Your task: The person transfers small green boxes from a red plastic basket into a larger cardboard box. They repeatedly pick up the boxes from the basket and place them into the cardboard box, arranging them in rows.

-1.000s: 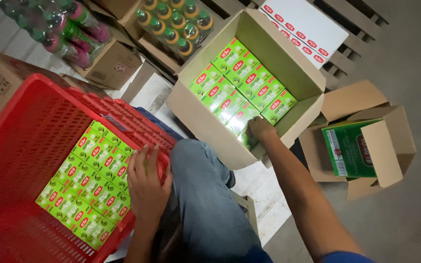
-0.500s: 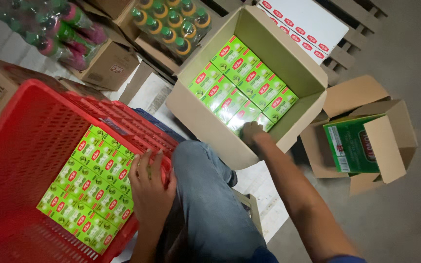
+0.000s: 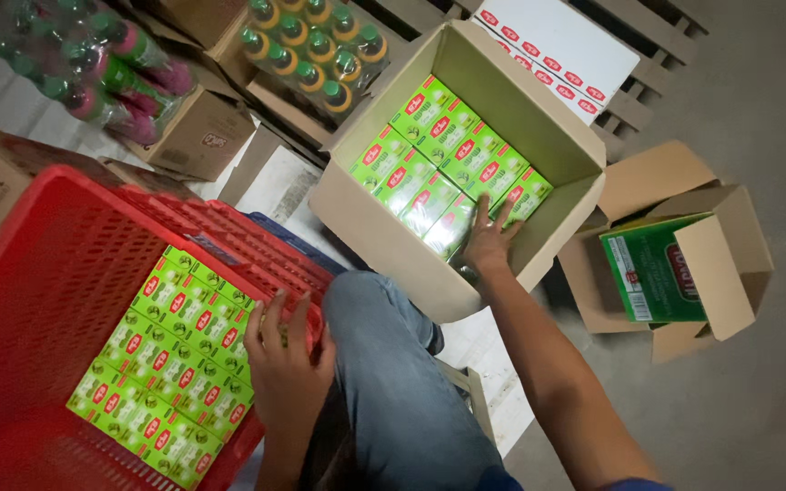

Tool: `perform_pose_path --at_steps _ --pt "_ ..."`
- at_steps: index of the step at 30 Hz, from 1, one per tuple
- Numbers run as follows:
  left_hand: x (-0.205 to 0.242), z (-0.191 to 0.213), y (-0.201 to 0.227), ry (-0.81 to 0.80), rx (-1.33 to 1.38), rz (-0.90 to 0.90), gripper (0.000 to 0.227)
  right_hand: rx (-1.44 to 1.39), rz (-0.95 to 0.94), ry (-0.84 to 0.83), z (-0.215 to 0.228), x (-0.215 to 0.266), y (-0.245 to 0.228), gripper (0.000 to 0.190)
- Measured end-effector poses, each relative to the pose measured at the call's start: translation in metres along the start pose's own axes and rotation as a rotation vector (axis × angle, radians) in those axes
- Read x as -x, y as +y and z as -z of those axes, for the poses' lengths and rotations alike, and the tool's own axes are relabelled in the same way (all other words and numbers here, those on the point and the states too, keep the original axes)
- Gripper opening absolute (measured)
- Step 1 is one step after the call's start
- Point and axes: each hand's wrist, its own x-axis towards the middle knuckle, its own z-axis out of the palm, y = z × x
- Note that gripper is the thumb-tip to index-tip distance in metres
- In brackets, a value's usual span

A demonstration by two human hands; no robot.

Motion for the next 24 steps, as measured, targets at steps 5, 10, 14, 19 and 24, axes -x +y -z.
perform_pose_path --at_steps 5,10,14,19,24 --pt "0.003 -0.005 -0.003 -0.029 0.001 0.031 0.055 -0.109 -0.102 -0.087 -0.010 -0.014 -0.004 0.151" --pt "0.002 -0.006 -0.004 -0.035 0.056 0.042 0.056 -0.103 -0.050 -0.053 -0.015 -0.018 -0.001 0.127" --pt "0.001 0.001 -0.003 -0.035 0.125 0.047 0.056 0.035 -0.009 -0.097 -0.009 -0.014 -0.001 0.140" --pt "0.004 0.011 -0.008 -0.003 0.322 0.055 0.054 -0.118 0.035 -0.081 0.006 -0.003 -0.001 0.148" --pt "0.011 0.016 -0.013 0.110 0.465 0.119 0.044 -0.789 0.171 -0.013 0.032 0.042 -0.041 0.083"
